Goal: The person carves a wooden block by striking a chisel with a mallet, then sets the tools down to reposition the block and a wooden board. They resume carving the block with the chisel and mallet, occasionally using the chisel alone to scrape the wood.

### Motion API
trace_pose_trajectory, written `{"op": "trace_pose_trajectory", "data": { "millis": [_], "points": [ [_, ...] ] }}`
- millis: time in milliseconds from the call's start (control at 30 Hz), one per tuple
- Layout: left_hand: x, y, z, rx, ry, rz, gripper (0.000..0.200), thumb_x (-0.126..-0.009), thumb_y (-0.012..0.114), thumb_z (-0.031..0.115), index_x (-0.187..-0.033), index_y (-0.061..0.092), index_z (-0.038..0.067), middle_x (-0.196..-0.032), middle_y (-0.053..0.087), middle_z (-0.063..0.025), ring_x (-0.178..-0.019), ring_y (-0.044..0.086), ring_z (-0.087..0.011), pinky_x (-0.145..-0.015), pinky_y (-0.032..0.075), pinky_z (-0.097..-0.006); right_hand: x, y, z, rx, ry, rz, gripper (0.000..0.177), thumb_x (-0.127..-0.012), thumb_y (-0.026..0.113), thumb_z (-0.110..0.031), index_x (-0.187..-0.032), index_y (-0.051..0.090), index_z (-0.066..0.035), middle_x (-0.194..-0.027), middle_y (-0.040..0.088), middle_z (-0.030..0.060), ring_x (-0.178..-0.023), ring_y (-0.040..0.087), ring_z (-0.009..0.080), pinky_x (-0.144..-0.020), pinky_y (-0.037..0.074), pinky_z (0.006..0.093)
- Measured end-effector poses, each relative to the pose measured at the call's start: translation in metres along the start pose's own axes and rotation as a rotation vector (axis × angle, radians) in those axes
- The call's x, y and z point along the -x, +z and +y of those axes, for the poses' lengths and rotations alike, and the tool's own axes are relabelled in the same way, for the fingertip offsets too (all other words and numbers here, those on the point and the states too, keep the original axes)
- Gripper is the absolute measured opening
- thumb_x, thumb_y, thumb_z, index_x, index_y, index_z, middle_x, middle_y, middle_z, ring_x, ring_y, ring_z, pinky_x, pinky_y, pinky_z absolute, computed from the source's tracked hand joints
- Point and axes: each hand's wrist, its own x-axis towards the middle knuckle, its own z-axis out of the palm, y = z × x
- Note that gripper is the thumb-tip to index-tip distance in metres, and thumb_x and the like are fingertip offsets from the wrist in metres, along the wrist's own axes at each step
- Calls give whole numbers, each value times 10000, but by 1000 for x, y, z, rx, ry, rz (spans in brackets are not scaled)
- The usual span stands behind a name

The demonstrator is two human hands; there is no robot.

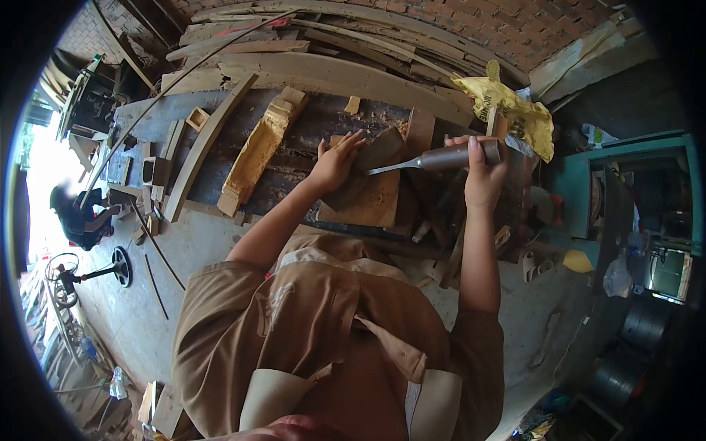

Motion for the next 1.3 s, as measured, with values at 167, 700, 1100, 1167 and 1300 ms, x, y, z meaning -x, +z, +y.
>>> {"op": "trace_pose_trajectory", "data": {
  "millis": [167, 700, 1100, 1167, 1300],
  "points": [
    [1, -1, 0, 26, -15, 20, 395, -936, 306, 227, -1324, 315, 158, -1266, 483, -18, -1283, 294, -235, -1001, 98, -587, 15, 13, 7, 8, 36, 51, 134, -852, 540, -105, -886, 441, -21, -791, 604, 148, -758, 629, 278, -734, 509, 393],
    [2, 0, -3, 126, 21, 82, 328, -924, 335, 279, -1157, 509, 127, -1169, 526, -146, -1247, 341, -276, -1003, 141, -531, 12, 4, -21, 81, -94, 15, 123, -859, 491, -109, -912, 428, -17, -799, 585, 189, -755, 611, 309, -742, 496, 428],
    [5, 1, 0, 77, 13, 113, 283, -869, 468, 197, -1147, 523, 178, -1215, 507, -74, -1261, 324, -265, -968, 133, -609, 31, 6, -11, -6, 26, 153, 121, -856, 526, -101, -900, 454, -15, -798, 594, 158, -737, 622, 293, -719, 518, 427],
    [6, 3, 3, 56, -26, 120, 287, -865, 476, 193, -1149, 518, 181, -1235, 491, -59, -1272, 304, -272, -954, 114, -644, 33, 4, -11, -7, 42, 177, 99, -862, 507, -80, -914, 456, -13, -809, 594, 163, -755, 617, 308, -709, 530, 434],
    [5, 22, -1, 45, -124, 290, 302, -865, 469, 171, -1165, 488, 157, -1275, 447, -69, -1283, 272, -297, -930, 75, -685, 35, 5, -15, -9, 85, 248, 124, -859, 531, -112, -895, 459, -17, -816, 598, 155, -752, 629, 299, -681, 538, 396]
  ]
}}
